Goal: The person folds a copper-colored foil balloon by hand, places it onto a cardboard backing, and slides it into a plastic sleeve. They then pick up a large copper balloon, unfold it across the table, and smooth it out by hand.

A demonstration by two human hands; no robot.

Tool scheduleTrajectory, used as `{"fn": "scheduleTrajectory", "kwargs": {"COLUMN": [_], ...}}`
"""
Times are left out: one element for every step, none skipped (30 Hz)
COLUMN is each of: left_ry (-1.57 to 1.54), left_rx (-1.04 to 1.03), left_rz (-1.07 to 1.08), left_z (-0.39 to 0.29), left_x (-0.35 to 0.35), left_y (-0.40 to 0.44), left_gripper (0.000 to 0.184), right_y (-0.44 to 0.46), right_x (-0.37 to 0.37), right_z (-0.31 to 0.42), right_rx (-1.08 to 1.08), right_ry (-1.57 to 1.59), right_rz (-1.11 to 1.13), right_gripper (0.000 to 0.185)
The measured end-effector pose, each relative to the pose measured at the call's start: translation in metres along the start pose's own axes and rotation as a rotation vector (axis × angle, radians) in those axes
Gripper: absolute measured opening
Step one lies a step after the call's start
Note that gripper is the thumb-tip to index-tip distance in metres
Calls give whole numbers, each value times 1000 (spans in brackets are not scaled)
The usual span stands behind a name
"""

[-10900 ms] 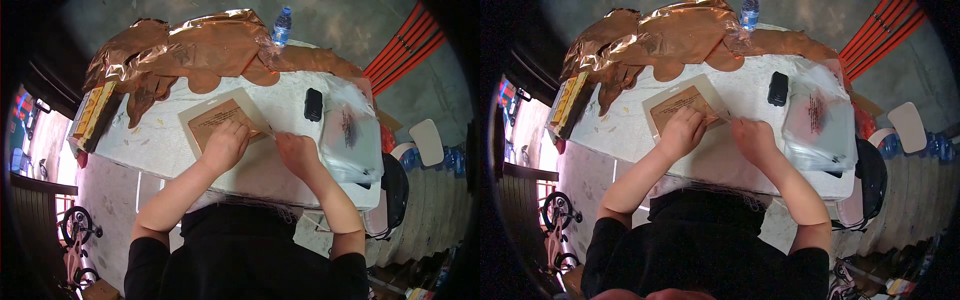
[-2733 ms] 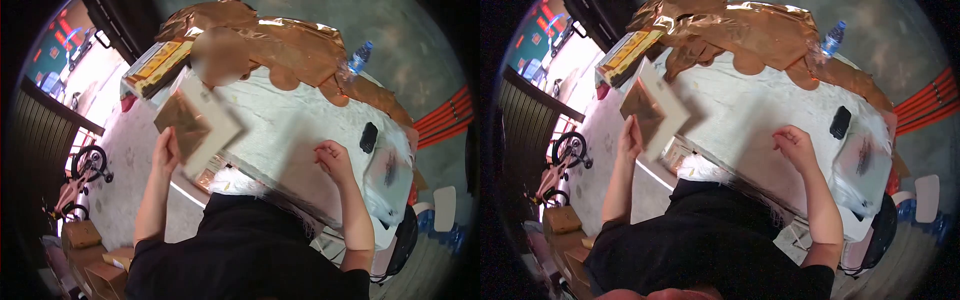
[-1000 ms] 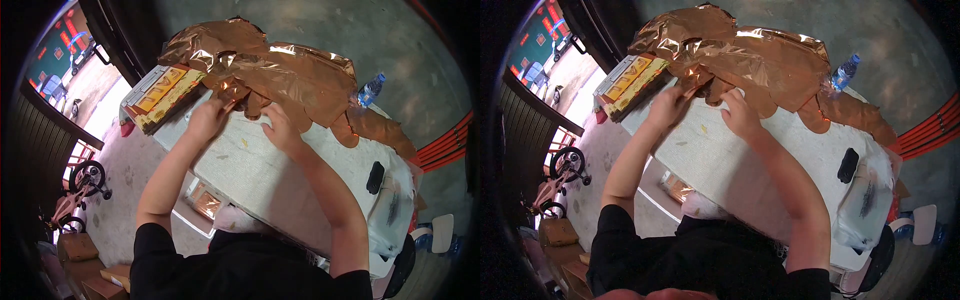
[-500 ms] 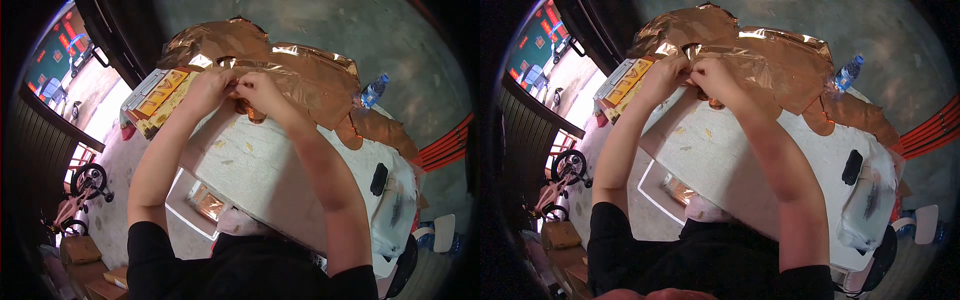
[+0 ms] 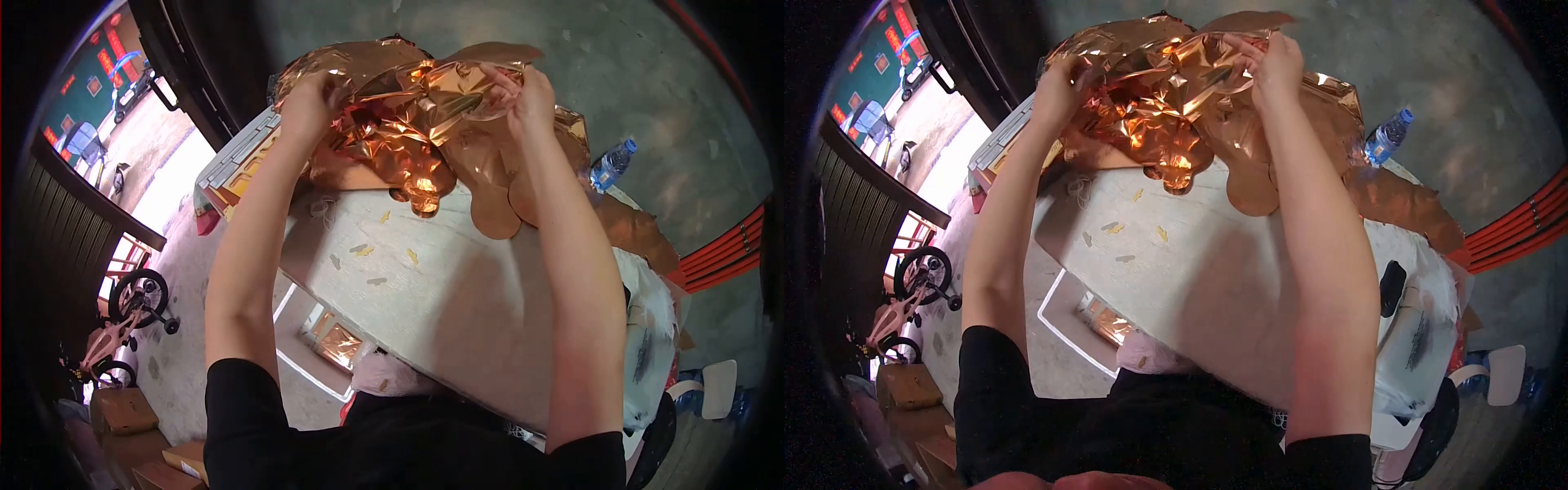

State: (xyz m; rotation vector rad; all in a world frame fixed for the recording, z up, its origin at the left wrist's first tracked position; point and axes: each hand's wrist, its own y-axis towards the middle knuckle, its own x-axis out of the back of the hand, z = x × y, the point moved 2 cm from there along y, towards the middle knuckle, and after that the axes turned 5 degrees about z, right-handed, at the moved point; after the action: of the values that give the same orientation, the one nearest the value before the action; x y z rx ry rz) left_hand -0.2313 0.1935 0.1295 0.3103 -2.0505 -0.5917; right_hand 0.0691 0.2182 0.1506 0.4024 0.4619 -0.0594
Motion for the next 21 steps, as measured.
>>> {"fn": "scheduleTrajectory", "kwargs": {"left_ry": [-64,27,124,16,85,206,183,182,255,324,283,278,332,385,305,297,318,336,285,378,329], "left_rx": [-156,-188,-234,-306,-211,-183,-322,-325,-258,-190,-175,-179,-144,-108,-126,-134,-124,-116,-106,-120,-151], "left_rz": [10,192,391,576,731,851,903,902,852,801,870,875,857,837,791,791,767,745,771,762,723], "left_z": [-3,-22,-36,-37,-39,-38,-30,-23,-17,-13,-10,-11,-11,-11,-4,-3,-5,-6,-4,-1,15], "left_x": [-9,-13,-21,-39,-56,-69,-84,-100,-114,-124,-130,-135,-138,-142,-149,-148,-146,-145,-144,-148,-153], "left_y": [0,-3,-6,-8,-11,-17,-19,-23,-24,-25,-20,-18,-15,-12,-8,-7,-7,-6,-5,-3,-1], "left_gripper": [21,23,24,26,28,32,41,41,45,50,57,57,59,61,65,65,66,68,70,63,48], "right_y": [7,7,6,5,7,27,62,81,70,54,45,43,57,69,60,36,7,-24,-58,-87,-117], "right_x": [2,-5,-12,-19,-20,-3,19,31,21,8,5,8,37,65,75,84,91,88,86,98,104], "right_z": [6,14,22,31,42,50,60,67,83,109,137,162,190,211,219,228,235,231,222,218,209], "right_rx": [3,5,22,39,89,91,121,152,226,297,328,357,393,430,431,380,327,273,214,73,38], "right_ry": [-26,-24,-35,-47,-108,-110,-52,6,54,101,69,37,3,-32,-40,-144,-250,-329,-405,-439,-499], "right_rz": [74,75,64,53,114,114,214,313,192,70,129,187,192,196,193,259,319,436,553,484,473], "right_gripper": [23,23,24,24,27,27,27,28,26,27,21,16,24,32,32,33,35,31,27,30,29]}}
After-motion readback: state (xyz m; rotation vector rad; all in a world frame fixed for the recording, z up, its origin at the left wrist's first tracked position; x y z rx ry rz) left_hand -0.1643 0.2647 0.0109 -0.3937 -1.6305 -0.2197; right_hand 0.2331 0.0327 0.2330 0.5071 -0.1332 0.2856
